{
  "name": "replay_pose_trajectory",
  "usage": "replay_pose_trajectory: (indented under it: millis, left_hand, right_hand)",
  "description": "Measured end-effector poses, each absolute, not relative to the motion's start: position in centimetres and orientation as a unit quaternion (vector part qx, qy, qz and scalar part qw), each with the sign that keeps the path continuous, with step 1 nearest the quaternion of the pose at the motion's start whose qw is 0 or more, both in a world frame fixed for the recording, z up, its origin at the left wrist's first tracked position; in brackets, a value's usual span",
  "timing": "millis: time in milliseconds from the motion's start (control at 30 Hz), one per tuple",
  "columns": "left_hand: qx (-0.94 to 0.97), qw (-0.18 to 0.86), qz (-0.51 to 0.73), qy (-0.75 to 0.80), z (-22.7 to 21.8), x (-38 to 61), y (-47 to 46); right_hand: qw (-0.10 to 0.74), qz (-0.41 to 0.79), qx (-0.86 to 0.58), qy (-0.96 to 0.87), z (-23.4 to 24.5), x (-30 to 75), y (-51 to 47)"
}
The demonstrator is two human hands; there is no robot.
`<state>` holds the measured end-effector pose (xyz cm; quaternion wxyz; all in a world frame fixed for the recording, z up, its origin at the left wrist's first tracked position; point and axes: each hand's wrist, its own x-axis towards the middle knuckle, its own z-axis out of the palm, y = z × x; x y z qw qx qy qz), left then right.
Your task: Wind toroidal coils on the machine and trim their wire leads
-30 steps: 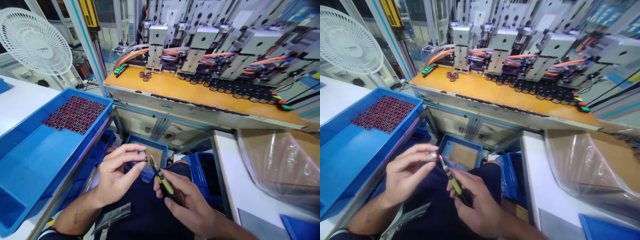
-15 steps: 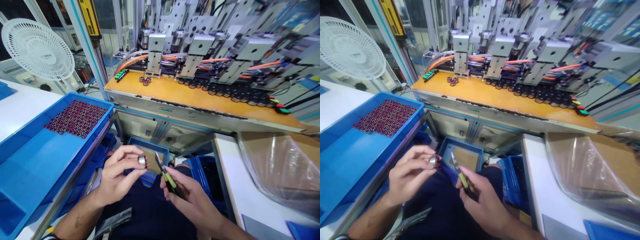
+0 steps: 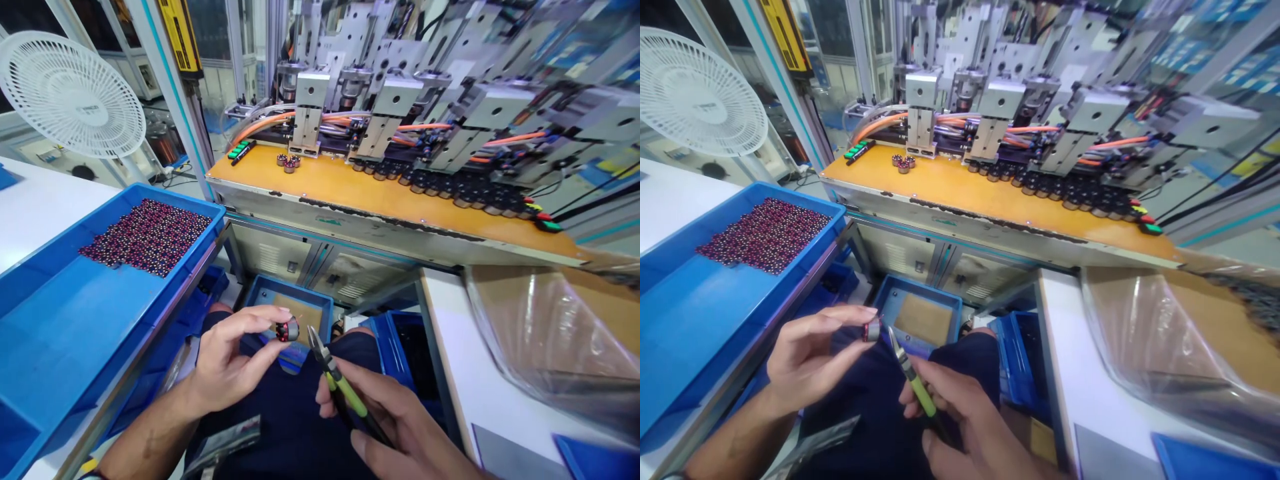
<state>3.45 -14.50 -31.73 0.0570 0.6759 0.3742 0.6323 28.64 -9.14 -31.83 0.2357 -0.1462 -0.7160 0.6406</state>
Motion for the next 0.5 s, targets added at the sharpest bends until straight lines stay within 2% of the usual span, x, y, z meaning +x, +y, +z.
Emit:
replay_pose_trajectory:
  millis: [500]
  left_hand:
    - [0.669, 0.108, 0.631, 0.377, -31.8, 3.4, -15.4]
  right_hand:
    - [0.260, 0.626, -0.123, -0.725, -31.3, 27.1, -9.4]
